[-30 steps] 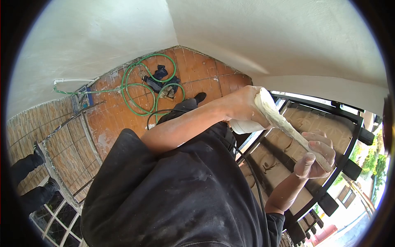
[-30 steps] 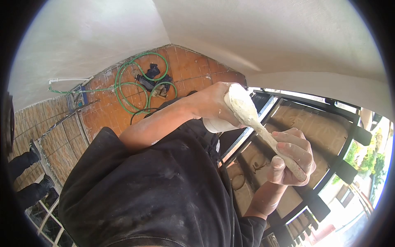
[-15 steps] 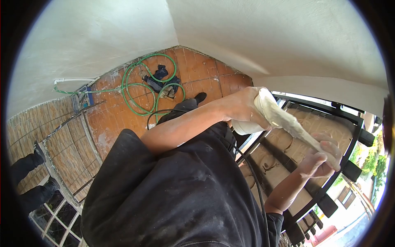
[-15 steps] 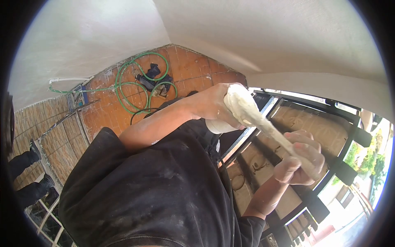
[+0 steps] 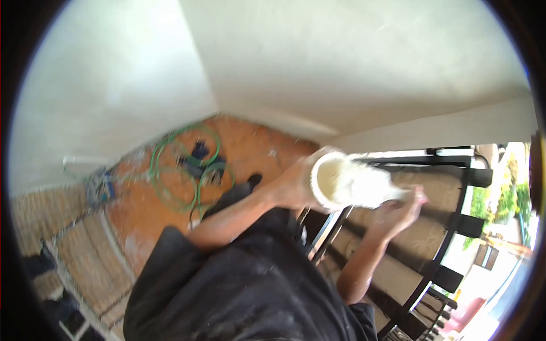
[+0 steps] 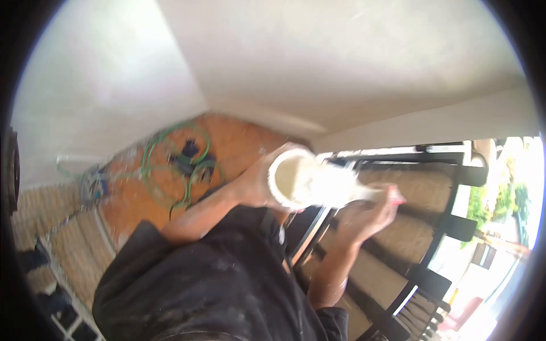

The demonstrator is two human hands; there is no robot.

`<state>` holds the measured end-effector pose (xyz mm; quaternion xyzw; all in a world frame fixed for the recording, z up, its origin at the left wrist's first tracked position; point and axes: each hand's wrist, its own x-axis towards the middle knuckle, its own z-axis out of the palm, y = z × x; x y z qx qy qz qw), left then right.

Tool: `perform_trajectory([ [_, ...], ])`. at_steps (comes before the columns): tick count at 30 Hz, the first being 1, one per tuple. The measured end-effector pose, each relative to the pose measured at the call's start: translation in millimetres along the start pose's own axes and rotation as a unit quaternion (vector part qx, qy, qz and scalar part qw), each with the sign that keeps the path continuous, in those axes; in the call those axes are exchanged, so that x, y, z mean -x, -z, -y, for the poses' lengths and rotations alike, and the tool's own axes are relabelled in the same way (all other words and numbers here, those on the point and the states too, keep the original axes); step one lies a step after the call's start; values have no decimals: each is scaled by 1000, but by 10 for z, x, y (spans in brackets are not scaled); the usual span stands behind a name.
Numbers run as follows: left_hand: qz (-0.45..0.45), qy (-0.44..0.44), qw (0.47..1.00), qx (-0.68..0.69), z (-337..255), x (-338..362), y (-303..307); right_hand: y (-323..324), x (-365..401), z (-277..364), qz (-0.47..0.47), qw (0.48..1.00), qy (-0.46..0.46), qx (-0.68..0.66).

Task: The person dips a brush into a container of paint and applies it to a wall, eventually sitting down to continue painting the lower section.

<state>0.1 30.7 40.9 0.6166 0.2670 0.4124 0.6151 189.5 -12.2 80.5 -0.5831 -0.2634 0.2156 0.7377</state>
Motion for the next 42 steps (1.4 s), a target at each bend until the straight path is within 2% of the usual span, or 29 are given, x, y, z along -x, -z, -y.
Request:
perform_trajectory([
  [1,1,-4,1000,-5,-21,-3,11,-34,58,-60,-4,997,-39,-69],
  [2,-3,-17,1000,-19,-16,-16,31,-65,98,-158,-39,992,-70,-98],
  [3,-9,-27,999,-32,1,-15,55,-81,142,-153,-12,986,-118,-120],
  [4,-11,-28,999,-25,33,-16,75,-113,178,-189,-45,973,-165,-152],
  [6,-16,-20,999,-31,20,-26,149,-125,243,-260,-10,954,-215,-209],
  [7,-19,-10,999,-44,4,-24,187,-36,221,-433,17,950,-203,-236],
  [9,-36,-43,995,-81,-16,-35,267,-168,278,-365,13,940,-154,-305],
  [10,-33,-49,995,-75,-4,-34,310,-182,279,-359,52,944,-123,-301],
  [11,-29,-59,995,-71,12,-75,344,-279,261,-252,32,949,-122,-288],
  [13,-13,-77,990,-116,63,-98,395,-344,231,-209,-7,893,-213,-396],
  [14,-26,-72,993,-90,106,-118,371,-355,200,-148,-10,890,-205,-406],
  [16,-33,-88,991,-93,74,-179,395,-399,103,-50,-53,790,-295,-534],
  [17,-25,-91,990,-100,76,-213,418,-403,60,-105,-56,785,-291,-544],
  [19,-47,-79,989,-115,102,-249,444,-388,20,-264,48,717,-296,-630],
  [20,-54,-81,990,-105,115,-283,451,-461,-29,-156,0,711,-329,-621],
  [25,-91,-99,983,-123,83,-525,387,-558,-286,-162,21,709,-323,-626],
  [27,-97,-113,973,-177,53,-591,349,-559,-396,-186,50,683,-300,-664],
  [28,-96,-114,970,-190,107,-624,370,-573,-430,-141,37,691,-297,-658],
  [33,-136,-115,969,-169,31,-788,248,-581,-607,-212,48,673,-293,-677],
  [35,-147,-84,976,-135,54,-837,264,-607,-649,-222,43,641,-282,-713],
  [37,-139,-100,973,-155,37,-1028,290,-651,-750,-187,46,622,-281,-729],
  [39,-168,-148,964,-142,-61,-1280,268,-720,-913,-104,25,607,-269,-748],
  [42,-170,-231,945,-156,-268,-1750,240,-830,-1232,76,58,579,-203,-788],
])
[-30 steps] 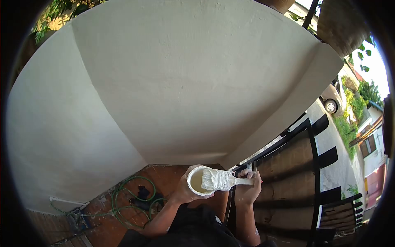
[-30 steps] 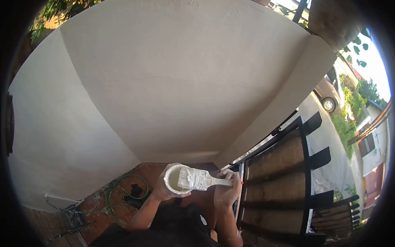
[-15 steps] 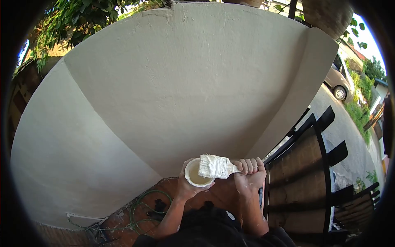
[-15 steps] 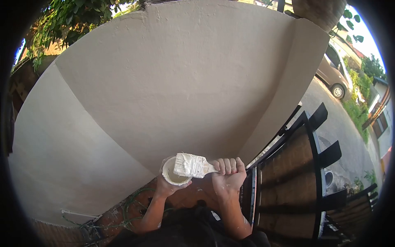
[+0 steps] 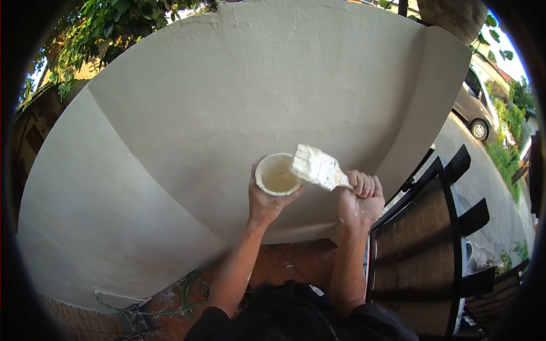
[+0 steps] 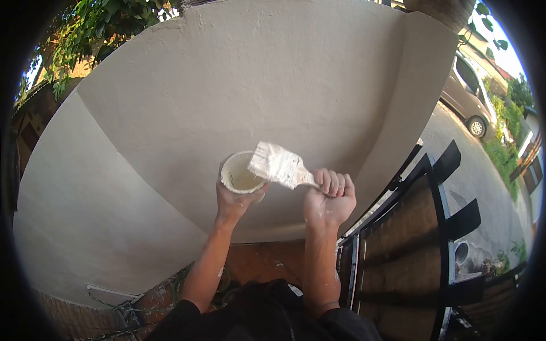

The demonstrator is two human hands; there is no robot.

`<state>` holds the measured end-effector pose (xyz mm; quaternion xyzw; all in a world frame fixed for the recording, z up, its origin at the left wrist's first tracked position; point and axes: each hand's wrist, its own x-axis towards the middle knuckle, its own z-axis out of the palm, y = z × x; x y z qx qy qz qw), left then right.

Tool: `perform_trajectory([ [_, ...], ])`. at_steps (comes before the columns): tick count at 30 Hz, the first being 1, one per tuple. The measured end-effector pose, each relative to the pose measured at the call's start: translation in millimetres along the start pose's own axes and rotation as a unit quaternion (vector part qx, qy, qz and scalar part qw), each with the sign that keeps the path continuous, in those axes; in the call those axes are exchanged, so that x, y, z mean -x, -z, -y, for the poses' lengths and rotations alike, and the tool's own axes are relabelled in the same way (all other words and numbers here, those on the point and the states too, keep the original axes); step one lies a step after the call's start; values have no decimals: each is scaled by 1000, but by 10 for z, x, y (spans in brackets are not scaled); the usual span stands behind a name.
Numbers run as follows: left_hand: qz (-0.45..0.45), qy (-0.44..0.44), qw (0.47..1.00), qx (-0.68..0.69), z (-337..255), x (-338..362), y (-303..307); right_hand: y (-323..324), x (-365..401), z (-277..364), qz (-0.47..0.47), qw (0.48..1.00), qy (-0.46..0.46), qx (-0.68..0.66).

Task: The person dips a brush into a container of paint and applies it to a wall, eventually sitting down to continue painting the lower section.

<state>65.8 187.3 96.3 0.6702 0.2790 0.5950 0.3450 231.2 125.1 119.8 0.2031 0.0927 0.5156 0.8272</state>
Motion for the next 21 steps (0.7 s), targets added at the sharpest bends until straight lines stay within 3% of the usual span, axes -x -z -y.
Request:
perform_trajectory([
  [4,8,-21,1000,-7,-166,-777,-192,-511,-637,-61,115,988,76,-69],
  [6,5,-15,1000,-13,-338,-1016,-200,-948,-887,-223,118,975,179,-60],
  [11,-55,-2,998,7,-354,-943,-76,-1382,-1461,-464,245,922,294,63],
  [14,-87,20,996,3,-324,-556,61,-1029,-1414,-461,258,875,380,155],
  [18,-113,24,993,-35,-188,-15,341,-26,-1079,-265,156,839,448,266],
  [21,-114,66,989,-69,-150,412,602,636,-747,18,115,825,441,335],
])
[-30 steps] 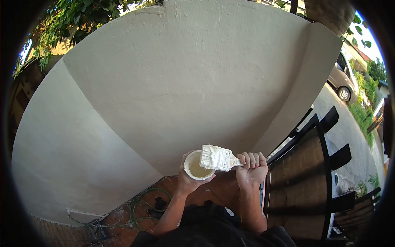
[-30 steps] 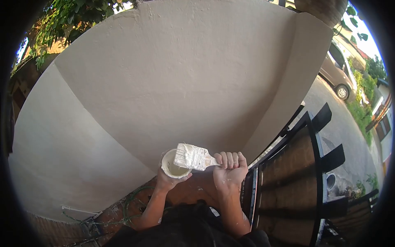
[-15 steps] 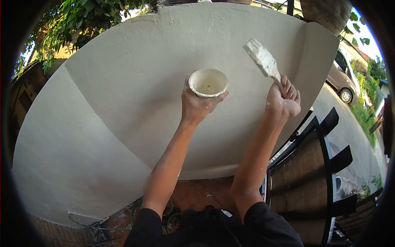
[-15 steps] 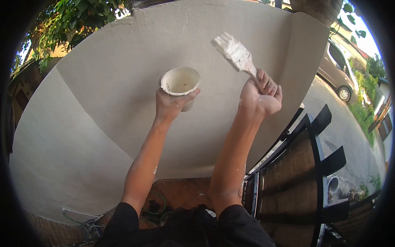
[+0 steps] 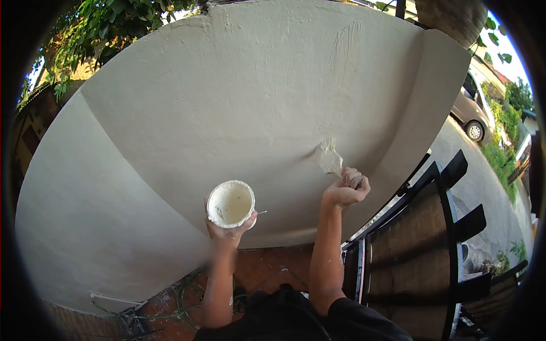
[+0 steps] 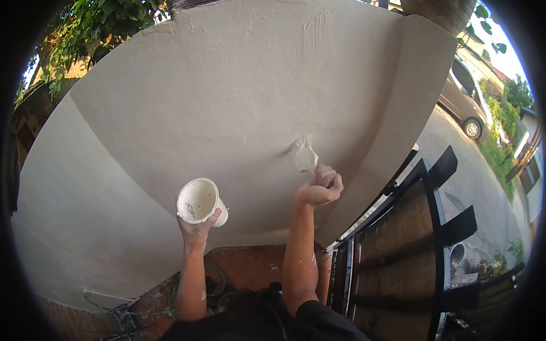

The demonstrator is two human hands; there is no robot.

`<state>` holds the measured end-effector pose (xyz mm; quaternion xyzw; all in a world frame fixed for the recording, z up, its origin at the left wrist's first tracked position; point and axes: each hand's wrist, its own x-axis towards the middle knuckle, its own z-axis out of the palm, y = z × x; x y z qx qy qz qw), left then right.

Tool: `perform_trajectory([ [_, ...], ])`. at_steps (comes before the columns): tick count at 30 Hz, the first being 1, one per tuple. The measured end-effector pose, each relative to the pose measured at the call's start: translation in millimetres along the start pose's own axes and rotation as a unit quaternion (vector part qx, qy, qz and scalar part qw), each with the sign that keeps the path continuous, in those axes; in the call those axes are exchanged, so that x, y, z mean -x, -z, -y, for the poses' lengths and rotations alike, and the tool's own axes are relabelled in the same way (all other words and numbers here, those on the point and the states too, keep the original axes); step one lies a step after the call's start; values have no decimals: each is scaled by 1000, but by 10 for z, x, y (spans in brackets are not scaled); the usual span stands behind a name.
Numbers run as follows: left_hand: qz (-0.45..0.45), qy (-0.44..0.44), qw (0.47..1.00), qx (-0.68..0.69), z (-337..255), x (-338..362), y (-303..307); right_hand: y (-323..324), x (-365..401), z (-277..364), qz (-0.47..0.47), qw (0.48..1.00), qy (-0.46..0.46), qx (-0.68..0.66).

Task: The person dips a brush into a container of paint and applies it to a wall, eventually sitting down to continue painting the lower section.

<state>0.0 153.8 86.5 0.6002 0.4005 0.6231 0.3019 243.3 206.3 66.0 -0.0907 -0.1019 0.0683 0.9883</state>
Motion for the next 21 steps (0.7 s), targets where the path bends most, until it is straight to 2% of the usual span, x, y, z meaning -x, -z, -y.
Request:
perform_trajectory([
  [2,-2,26,1000,-8,94,198,197,157,104,92,51,993,-9,104],
  [5,-13,41,999,-27,162,521,457,-553,-157,375,216,968,124,6],
  [7,-26,54,996,-61,258,676,574,-1131,-470,442,305,926,213,-64],
  [9,-32,75,995,-51,230,814,614,-1773,-716,513,399,833,383,-13],
  [11,-41,94,994,-39,284,955,670,-2176,-1015,324,415,703,572,85],
  [13,-62,103,992,-33,451,1110,738,-2293,-1019,186,509,721,447,147],
  [14,-62,102,992,-30,473,1172,745,-2217,-1025,2,522,697,465,157],
  [15,-71,101,992,-36,486,1230,744,-2104,-857,69,599,681,375,192],
  [17,-78,83,992,-50,518,1286,763,-1685,-574,-45,694,620,316,187],
  [20,-87,97,991,-12,306,1283,709,-745,-141,-171,802,527,198,201],
  [21,-88,75,993,-32,353,1309,745,-384,-44,-191,818,519,129,213],
])
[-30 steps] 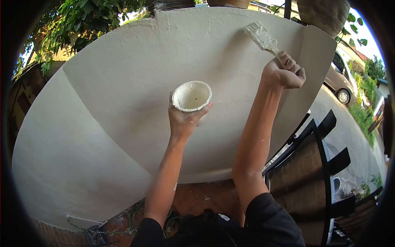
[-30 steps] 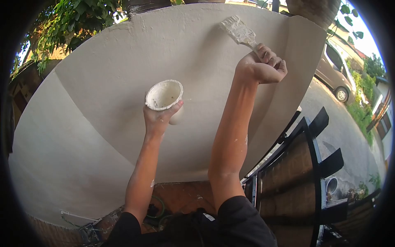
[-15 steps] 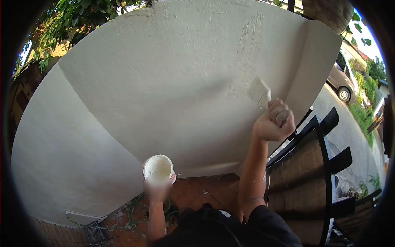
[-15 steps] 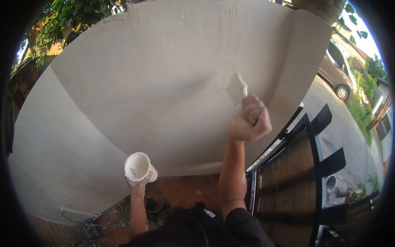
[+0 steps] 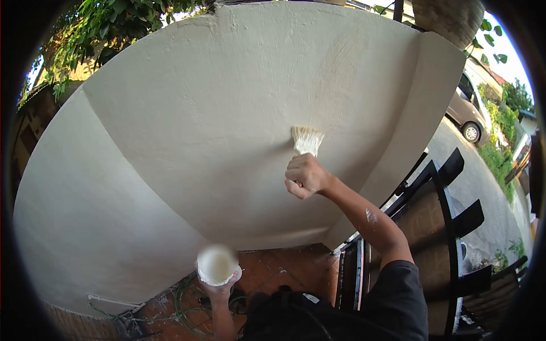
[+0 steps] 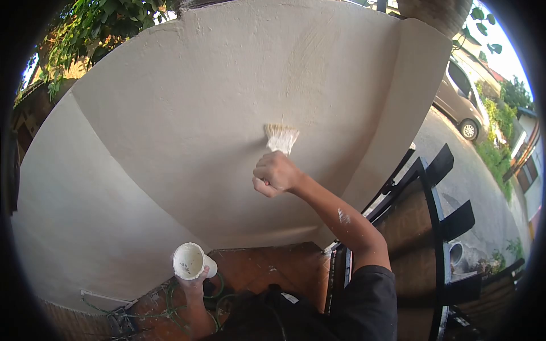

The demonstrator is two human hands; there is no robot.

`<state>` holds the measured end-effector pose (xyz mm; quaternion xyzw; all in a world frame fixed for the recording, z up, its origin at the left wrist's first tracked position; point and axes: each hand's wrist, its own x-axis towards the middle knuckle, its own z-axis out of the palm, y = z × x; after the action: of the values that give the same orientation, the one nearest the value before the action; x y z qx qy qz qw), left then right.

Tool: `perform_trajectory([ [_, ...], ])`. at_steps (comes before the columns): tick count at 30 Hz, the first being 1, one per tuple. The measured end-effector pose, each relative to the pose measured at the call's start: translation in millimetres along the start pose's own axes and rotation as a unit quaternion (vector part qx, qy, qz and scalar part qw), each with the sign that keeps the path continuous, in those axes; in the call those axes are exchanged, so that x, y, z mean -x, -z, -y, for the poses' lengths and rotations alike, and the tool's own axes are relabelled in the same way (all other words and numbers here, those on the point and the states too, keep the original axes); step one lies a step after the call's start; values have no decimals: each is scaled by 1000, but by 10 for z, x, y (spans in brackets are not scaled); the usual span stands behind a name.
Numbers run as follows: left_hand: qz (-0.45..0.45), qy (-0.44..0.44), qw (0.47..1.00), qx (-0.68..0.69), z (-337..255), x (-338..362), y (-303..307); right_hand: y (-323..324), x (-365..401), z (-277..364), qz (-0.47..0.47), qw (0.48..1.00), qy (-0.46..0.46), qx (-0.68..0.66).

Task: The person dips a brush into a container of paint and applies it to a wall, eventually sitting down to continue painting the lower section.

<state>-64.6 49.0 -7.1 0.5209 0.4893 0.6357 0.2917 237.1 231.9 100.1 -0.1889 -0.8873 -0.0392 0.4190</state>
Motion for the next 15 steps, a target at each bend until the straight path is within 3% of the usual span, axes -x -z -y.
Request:
perform_trajectory([
  [1,1,4,1000,-1,3,18,32,-161,211,31,30,997,-42,-52],
  [4,2,-19,999,-46,76,37,137,-157,507,33,93,991,-45,-85],
  [6,0,-12,999,-39,122,27,166,295,144,17,64,996,-15,-61],
  [8,-6,10,999,-33,220,50,206,949,-407,-144,-9,997,74,12],
  [11,2,-19,1000,-11,-7,-32,42,1853,-1171,-224,-65,960,207,177],
  [13,-3,-9,1000,-11,147,-11,53,2227,-1448,-123,-131,934,206,259],
  [15,-6,1,1000,-10,163,-32,44,2174,-1404,-166,-132,936,217,244],
])
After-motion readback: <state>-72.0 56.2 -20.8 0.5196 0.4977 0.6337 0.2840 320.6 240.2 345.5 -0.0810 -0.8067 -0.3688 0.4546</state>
